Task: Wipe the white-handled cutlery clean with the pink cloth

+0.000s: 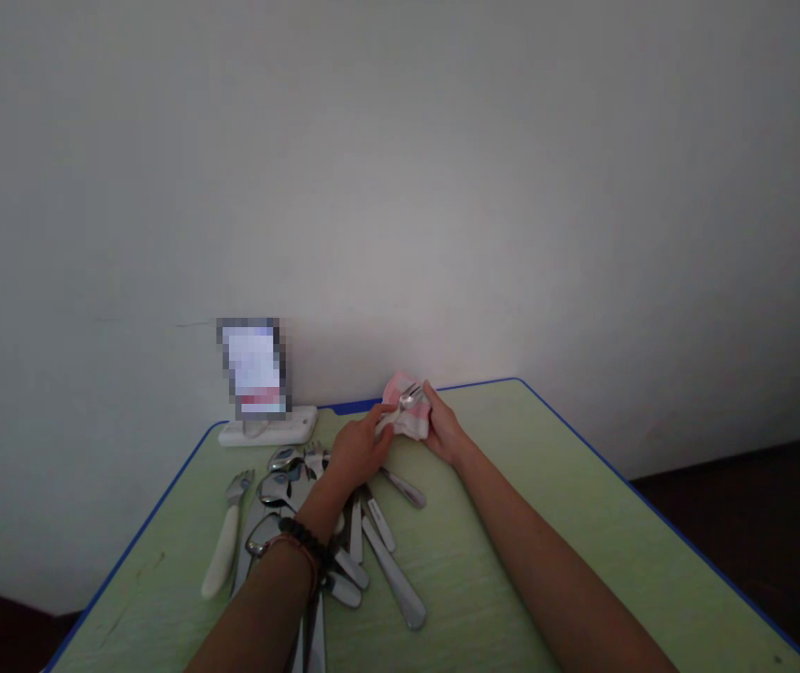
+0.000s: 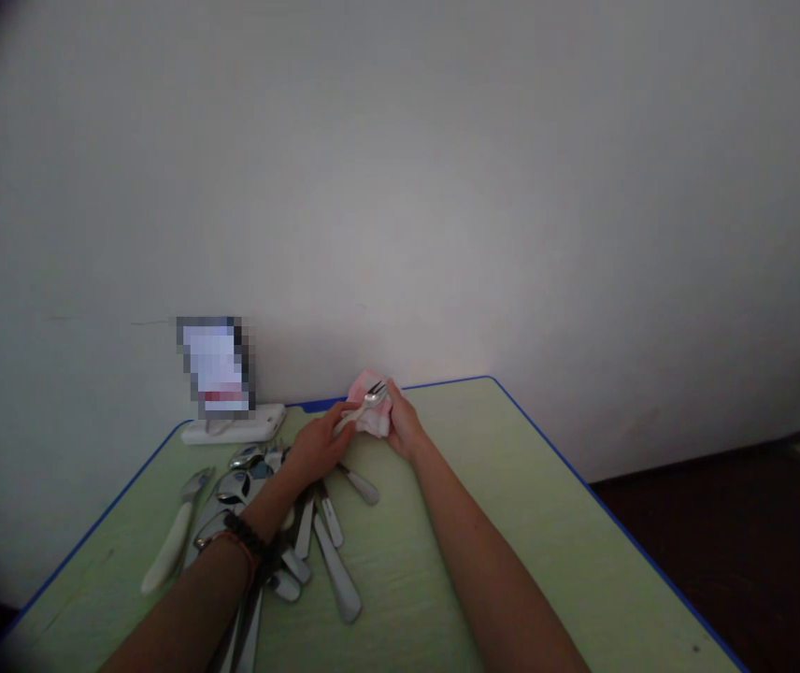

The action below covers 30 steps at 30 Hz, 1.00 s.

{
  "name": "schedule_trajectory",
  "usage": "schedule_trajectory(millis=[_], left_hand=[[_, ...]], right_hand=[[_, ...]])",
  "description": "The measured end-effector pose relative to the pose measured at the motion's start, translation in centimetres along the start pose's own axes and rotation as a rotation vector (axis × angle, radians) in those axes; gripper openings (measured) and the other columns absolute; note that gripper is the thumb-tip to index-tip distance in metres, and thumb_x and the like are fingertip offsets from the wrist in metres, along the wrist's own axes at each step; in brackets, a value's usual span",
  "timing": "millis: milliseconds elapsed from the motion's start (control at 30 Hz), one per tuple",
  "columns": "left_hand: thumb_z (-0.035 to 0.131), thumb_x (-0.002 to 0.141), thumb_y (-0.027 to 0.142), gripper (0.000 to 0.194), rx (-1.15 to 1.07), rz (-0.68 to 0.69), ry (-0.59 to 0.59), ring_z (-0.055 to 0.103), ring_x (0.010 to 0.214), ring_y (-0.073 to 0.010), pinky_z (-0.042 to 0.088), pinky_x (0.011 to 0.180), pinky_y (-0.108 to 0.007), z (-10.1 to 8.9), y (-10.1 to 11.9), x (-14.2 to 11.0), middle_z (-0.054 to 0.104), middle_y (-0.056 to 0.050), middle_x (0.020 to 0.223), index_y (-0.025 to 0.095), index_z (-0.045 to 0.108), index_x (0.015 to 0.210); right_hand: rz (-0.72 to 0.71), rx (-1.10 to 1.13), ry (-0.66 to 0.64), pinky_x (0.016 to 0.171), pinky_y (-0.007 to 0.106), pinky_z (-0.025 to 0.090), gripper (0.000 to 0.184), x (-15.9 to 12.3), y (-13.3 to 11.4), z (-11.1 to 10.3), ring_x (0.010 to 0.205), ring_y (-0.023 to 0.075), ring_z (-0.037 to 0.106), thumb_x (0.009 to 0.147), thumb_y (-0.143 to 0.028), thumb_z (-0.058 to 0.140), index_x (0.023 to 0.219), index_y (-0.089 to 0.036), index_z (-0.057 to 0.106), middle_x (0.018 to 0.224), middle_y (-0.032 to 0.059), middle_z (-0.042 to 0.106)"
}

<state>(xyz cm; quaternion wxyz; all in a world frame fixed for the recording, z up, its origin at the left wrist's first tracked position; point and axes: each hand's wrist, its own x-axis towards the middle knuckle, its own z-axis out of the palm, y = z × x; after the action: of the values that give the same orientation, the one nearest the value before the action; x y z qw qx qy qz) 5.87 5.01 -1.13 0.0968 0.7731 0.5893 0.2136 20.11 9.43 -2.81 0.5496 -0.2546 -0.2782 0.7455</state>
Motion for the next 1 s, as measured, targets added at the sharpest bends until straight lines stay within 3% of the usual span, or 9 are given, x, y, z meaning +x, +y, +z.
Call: schedule_trajectory(millis=[367, 1000], left_hand=[[0.040, 0.088, 0.032, 0.036, 0.014, -0.001, -0.008, 0.064, 0.080, -0.0225, 0.043, 0.070, -0.029, -0.04, 0.07, 0.01, 0.069, -0.006, 0.087, 0.023, 0.047, 0.122], [0.038, 0.088, 0.032, 0.035, 0.025, 0.017, 0.004, 0.064, 0.079, -0.0236, 0.043, 0.069, -0.030, 0.07, -0.02, -0.02, 0.069, -0.006, 0.085, 0.025, 0.046, 0.122]], right_hand=[[-0.034, -0.001, 0.033, 0.070, 0.032, 0.052, 0.029, -0.02, -0.04, 0.14, 0.072, 0.0168, 0.065, 0.090, -0.035, 0.037, 0.094, -0.015, 0.058, 0.080, 0.0060, 0.070], [-0.004, -0.009, 0.031, 0.073, 0.034, 0.052, 0.036, -0.13, -0.08, 0.31, 0.078, 0.0186, 0.066, 0.090, -0.038, 0.034, 0.091, -0.013, 0.060, 0.081, 0.0082, 0.070]])
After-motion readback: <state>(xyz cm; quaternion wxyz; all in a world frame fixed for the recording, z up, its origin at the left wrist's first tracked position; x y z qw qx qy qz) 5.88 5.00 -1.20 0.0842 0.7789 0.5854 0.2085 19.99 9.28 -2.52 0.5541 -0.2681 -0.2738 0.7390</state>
